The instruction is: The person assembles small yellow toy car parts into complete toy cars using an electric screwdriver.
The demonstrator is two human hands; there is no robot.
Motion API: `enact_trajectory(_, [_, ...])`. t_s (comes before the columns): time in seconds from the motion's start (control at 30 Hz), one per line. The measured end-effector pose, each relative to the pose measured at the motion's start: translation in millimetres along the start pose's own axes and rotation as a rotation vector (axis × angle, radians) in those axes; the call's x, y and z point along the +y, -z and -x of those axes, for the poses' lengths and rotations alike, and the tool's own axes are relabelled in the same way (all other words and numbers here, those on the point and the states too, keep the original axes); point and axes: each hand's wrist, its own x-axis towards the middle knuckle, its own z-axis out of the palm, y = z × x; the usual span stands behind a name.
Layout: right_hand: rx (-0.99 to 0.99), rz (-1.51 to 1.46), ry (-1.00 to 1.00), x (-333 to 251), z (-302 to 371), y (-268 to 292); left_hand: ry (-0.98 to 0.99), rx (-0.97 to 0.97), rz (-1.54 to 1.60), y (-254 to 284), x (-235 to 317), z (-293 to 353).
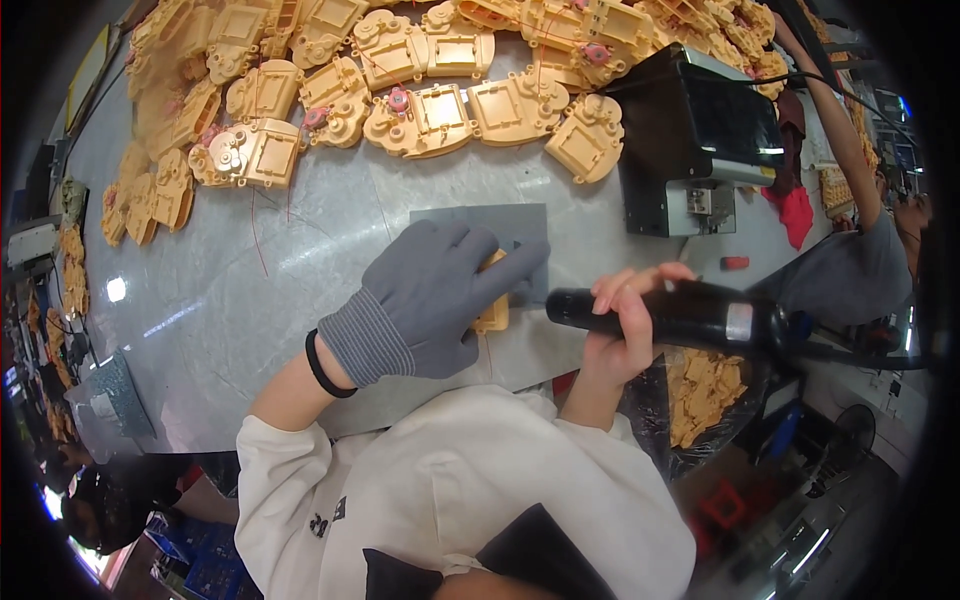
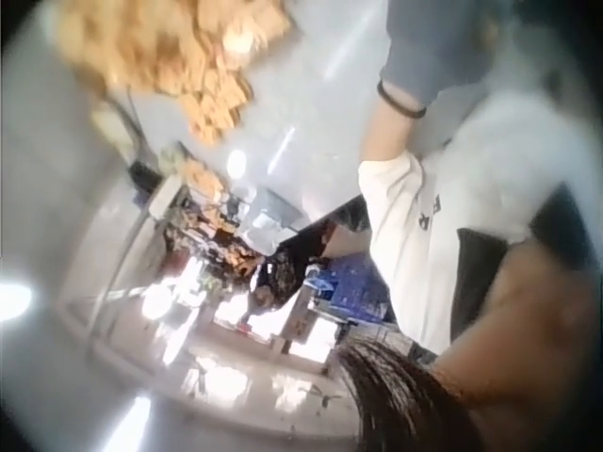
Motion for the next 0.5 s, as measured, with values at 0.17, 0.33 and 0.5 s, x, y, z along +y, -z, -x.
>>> enact_trajectory(0.17, [-0.003,0.013,0.025,0,0,1,-0.012,0.043,0.003,-6,3,-27])
enact_trajectory(0.33, [0.008,0.035,0.020,-1,-2,2,-0.015,-0.004,-0.048,-10,7,-45])
enact_trajectory(0.5, [0.011,0.041,0.018,-1,-2,4,-0.169,-0.022,-0.117,-25,-7,-55])
